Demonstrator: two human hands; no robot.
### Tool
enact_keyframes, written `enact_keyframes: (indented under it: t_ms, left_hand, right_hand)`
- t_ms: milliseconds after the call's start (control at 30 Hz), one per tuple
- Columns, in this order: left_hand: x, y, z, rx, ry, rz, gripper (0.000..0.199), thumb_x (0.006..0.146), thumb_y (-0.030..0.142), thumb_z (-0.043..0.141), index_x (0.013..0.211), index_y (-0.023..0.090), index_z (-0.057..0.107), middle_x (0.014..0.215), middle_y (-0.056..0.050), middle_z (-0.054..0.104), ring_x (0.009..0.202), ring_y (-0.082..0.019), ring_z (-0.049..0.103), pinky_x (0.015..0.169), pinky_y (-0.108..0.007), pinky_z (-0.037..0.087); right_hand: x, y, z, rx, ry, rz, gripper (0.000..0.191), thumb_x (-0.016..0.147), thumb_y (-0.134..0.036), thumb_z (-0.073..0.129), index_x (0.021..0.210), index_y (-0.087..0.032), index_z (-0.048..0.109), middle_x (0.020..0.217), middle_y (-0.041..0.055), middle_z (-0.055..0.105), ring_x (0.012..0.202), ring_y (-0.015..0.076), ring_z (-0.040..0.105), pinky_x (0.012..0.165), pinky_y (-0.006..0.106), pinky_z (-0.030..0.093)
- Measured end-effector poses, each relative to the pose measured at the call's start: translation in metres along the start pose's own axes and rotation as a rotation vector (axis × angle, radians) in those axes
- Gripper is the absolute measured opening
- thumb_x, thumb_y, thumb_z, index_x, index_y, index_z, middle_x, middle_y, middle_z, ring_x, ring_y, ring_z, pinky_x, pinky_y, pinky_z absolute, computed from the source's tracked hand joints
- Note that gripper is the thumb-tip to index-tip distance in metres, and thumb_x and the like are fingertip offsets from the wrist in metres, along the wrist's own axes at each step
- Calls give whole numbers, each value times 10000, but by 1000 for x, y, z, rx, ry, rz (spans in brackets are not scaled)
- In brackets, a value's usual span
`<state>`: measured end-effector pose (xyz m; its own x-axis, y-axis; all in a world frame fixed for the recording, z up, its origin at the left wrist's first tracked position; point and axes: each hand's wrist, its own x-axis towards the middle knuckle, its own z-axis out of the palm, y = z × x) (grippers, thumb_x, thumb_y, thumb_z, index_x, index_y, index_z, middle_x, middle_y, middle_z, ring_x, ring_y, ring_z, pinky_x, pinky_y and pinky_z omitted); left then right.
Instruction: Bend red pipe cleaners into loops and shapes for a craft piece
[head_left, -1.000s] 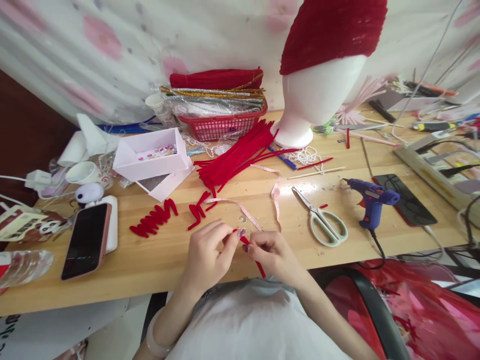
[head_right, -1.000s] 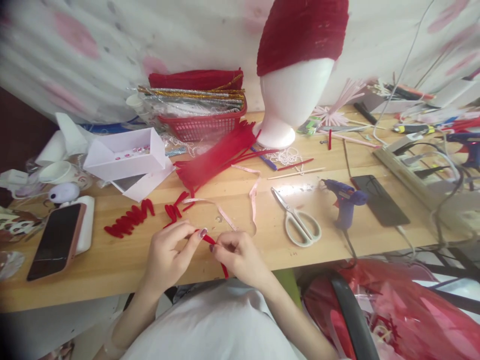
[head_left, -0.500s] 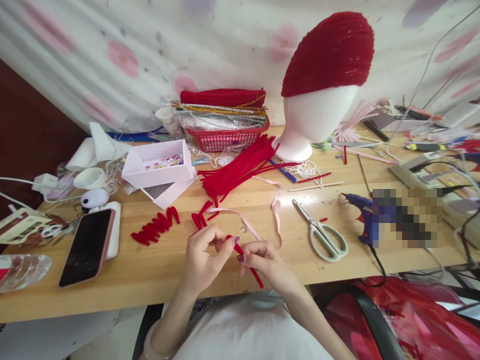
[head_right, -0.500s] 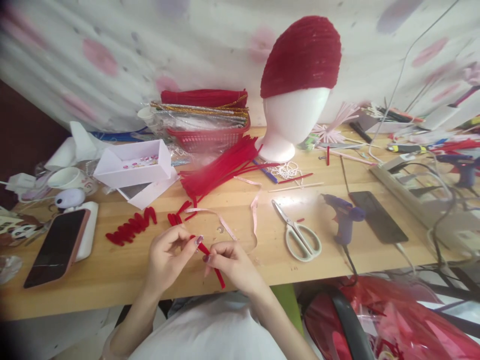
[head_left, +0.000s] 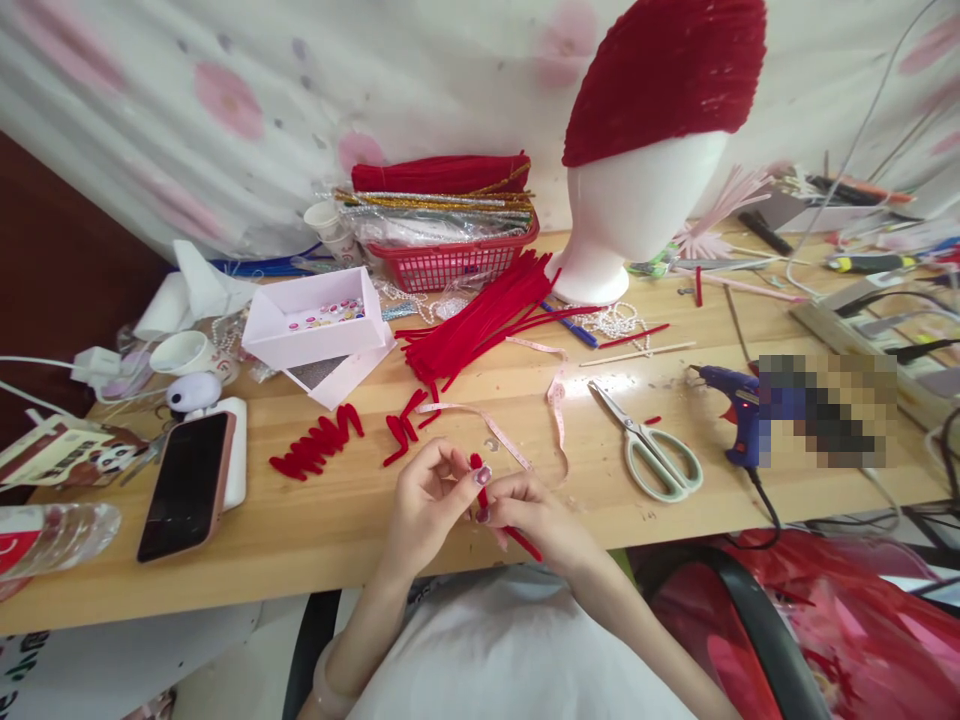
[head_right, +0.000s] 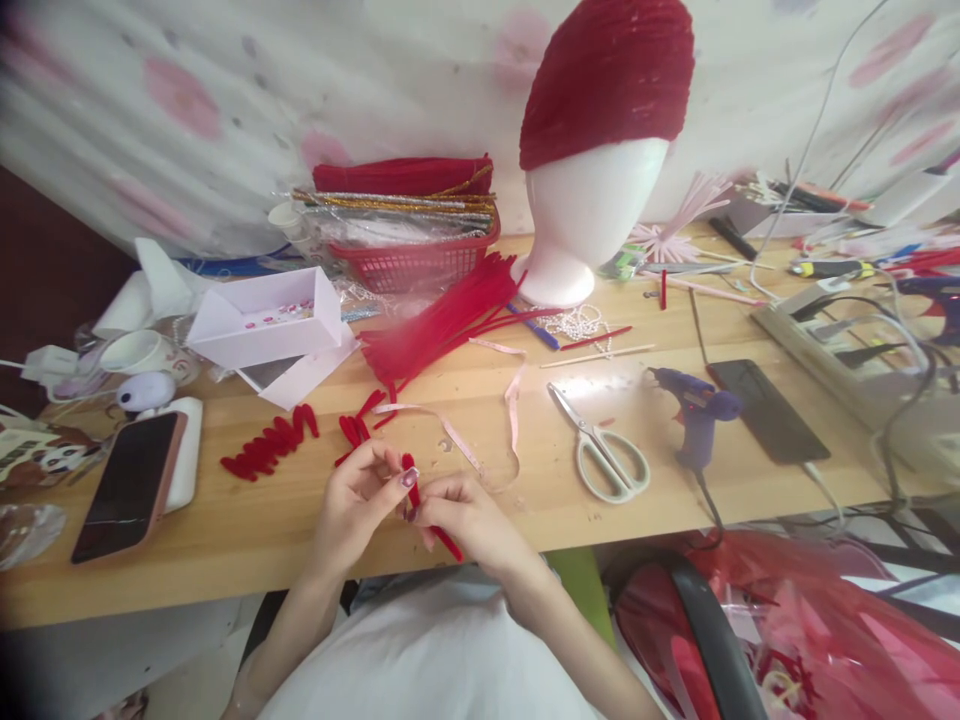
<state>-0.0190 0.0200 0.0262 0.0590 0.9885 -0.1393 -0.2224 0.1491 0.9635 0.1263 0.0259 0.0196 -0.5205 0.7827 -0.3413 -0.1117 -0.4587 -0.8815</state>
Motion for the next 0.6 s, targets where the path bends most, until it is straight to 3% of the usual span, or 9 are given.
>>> enact_keyframes:
  t_ms: [233, 367, 600]
  left_hand:
    - [2, -8, -4, -172, 44, -103, 311, 734, 417, 785, 824, 163, 629, 601, 53, 550, 438, -62, 492, 376, -157, 426]
    - [2, -11, -6, -366, -3, -229, 384, 627, 447, 856, 672, 141, 628, 530, 66, 479, 377, -34, 408, 308, -131, 342]
    - [-5, -12, 0, -452, 63, -182, 452, 605, 438, 872, 578, 142, 531, 617, 73, 467, 353, 22, 275, 266, -90, 223]
  right_hand:
    - [-1, 6, -2, 86, -14, 48, 227, 614, -188, 543, 389, -193, 512, 381, -59, 423, 402, 81, 306, 433, 243, 202]
    - [0, 11, -3, 195, -126, 119, 226, 604, -172, 548, 382, -187, 514, 355, -61, 417, 370, 76, 309, 413, 241, 205]
    - [0, 5, 2, 144, -151, 178, 214, 611, -183, 594, 401, -173, 556, 345, -56, 455, 346, 64, 291, 386, 238, 171]
